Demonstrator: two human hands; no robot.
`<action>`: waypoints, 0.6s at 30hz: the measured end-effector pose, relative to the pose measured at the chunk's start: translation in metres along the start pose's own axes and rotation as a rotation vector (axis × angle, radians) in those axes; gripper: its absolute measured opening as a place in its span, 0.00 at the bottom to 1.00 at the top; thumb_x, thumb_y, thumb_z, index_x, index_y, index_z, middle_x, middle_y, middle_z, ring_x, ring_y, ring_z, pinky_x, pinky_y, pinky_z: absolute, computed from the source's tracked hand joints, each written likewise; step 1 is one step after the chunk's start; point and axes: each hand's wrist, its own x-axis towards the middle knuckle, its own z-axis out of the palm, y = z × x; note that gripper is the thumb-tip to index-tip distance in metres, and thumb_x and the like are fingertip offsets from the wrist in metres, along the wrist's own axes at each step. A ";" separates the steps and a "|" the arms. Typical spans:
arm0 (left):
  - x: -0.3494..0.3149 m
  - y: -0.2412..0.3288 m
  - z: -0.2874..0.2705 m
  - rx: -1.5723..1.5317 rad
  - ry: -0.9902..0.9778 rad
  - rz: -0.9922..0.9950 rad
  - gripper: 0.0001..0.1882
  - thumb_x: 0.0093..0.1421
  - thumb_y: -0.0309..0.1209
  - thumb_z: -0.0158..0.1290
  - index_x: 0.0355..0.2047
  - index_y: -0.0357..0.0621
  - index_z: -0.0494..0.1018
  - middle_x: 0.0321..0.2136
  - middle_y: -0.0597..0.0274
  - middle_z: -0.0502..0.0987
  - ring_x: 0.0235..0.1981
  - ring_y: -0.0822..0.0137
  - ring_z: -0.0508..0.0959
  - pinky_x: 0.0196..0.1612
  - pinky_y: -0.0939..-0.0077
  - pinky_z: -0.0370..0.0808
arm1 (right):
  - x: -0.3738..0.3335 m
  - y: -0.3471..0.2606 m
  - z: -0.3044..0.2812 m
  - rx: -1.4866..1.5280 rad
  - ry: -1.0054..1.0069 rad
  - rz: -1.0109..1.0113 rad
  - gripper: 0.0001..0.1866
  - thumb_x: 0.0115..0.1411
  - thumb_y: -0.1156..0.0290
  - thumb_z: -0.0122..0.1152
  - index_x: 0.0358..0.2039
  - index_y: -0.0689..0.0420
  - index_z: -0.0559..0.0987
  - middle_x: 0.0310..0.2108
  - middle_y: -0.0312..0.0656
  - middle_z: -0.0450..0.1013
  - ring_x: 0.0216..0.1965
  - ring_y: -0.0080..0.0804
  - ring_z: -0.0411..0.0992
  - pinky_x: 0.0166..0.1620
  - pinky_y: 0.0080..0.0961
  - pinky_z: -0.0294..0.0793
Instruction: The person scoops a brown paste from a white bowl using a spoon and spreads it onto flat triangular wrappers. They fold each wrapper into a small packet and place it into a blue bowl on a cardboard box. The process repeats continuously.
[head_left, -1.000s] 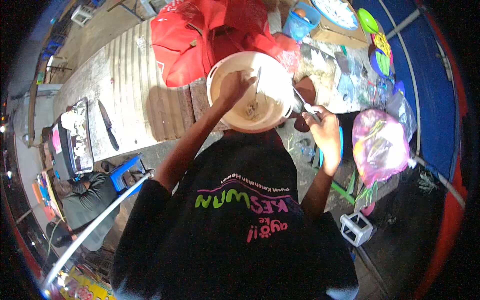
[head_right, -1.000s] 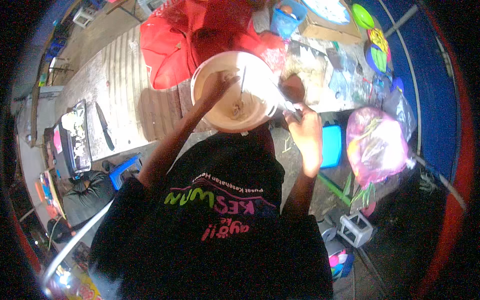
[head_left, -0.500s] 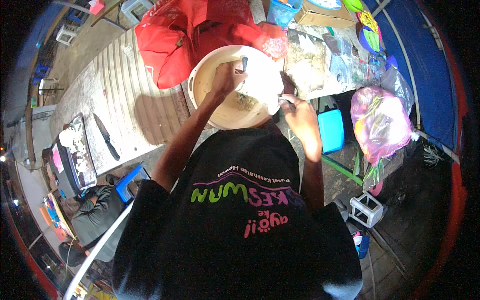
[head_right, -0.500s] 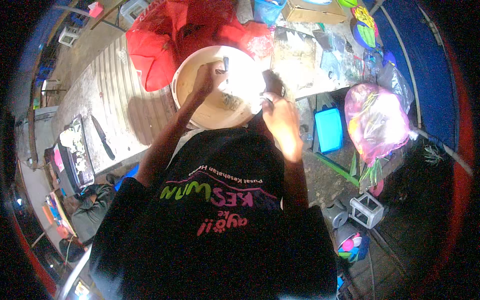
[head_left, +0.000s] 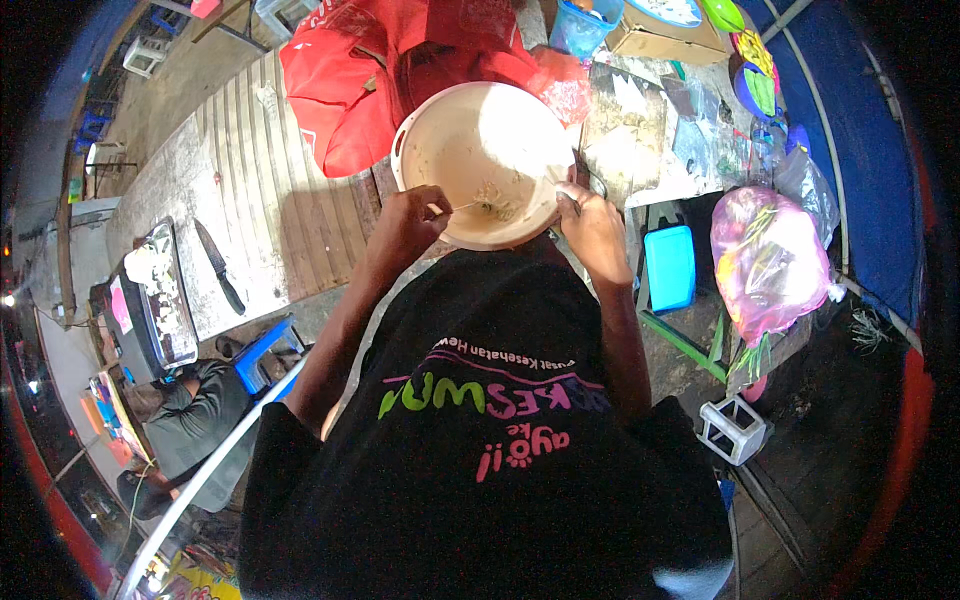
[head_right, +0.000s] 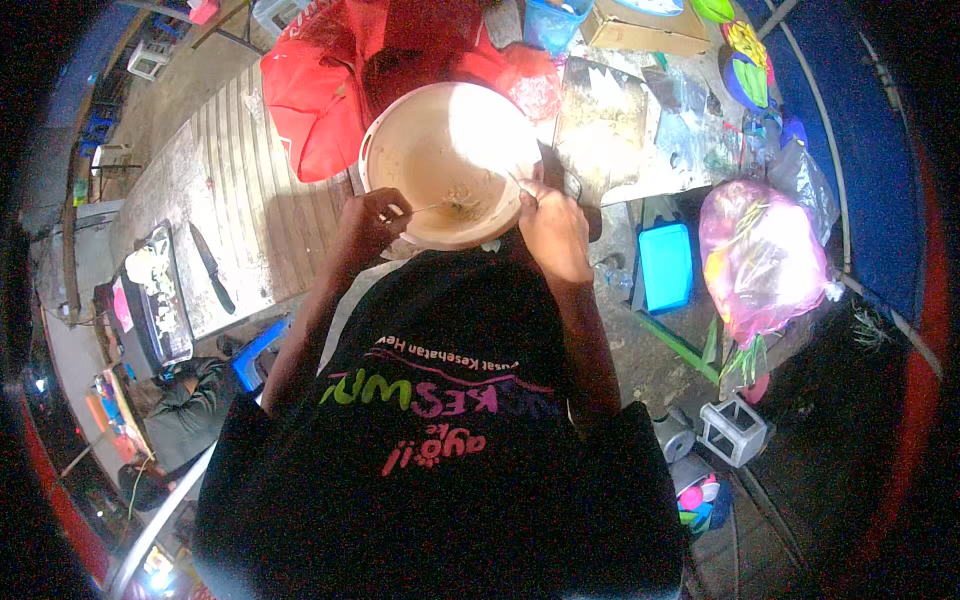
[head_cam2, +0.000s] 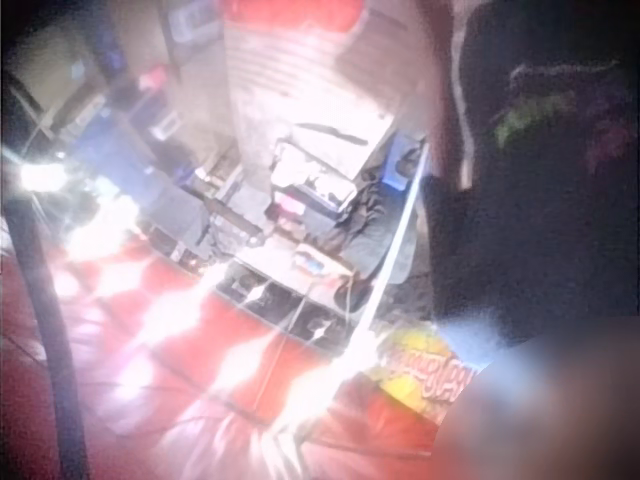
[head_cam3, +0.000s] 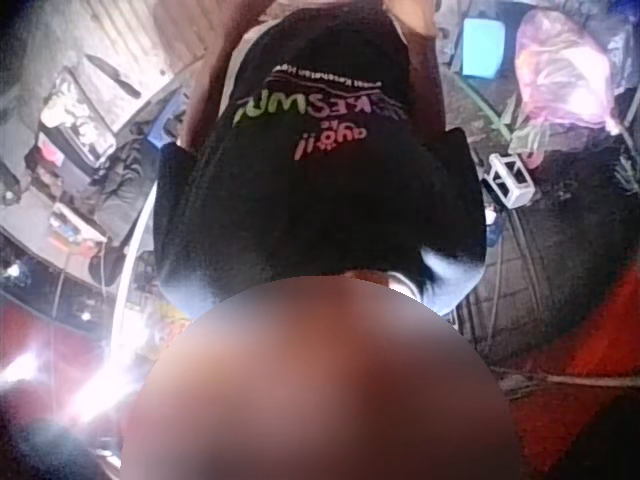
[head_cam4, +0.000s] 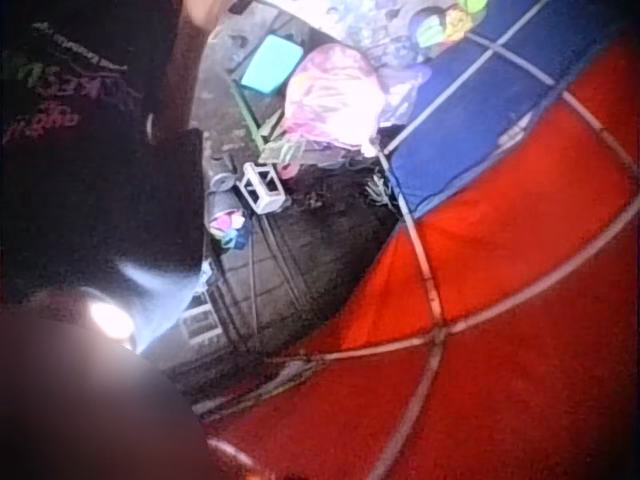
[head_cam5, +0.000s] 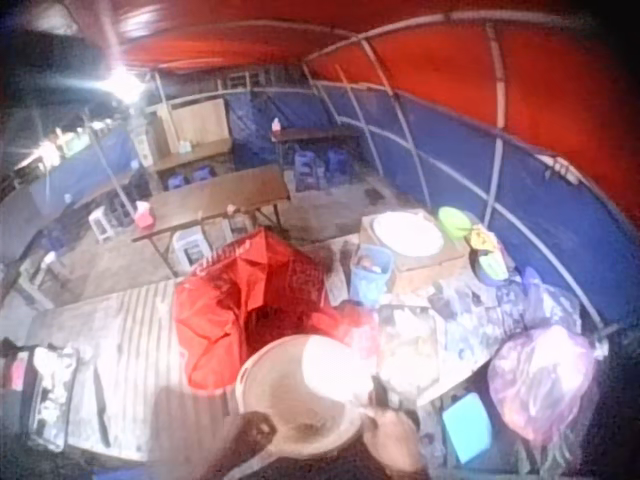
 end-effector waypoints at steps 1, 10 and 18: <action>-0.001 0.000 -0.001 -0.067 -0.005 -0.052 0.06 0.55 0.26 0.58 0.32 0.36 0.78 0.26 0.51 0.81 0.25 0.59 0.82 0.31 0.67 0.78 | 0.000 -0.002 0.000 0.007 0.000 0.002 0.13 0.62 0.65 0.57 0.45 0.53 0.82 0.36 0.58 0.77 0.41 0.56 0.76 0.44 0.42 0.75; 0.050 -0.054 0.022 0.335 -0.371 0.118 0.14 0.60 0.36 0.52 0.30 0.38 0.81 0.27 0.48 0.81 0.27 0.53 0.82 0.33 0.60 0.78 | 0.000 -0.009 -0.002 0.036 -0.043 0.029 0.15 0.63 0.61 0.56 0.47 0.52 0.82 0.37 0.58 0.77 0.42 0.56 0.76 0.46 0.43 0.74; 0.034 -0.070 0.020 0.290 -0.309 0.163 0.12 0.63 0.33 0.48 0.30 0.39 0.77 0.25 0.57 0.79 0.29 0.66 0.78 0.33 0.71 0.75 | -0.003 0.013 0.004 0.218 -0.028 -0.110 0.15 0.64 0.65 0.55 0.48 0.54 0.80 0.45 0.56 0.76 0.47 0.53 0.75 0.50 0.42 0.73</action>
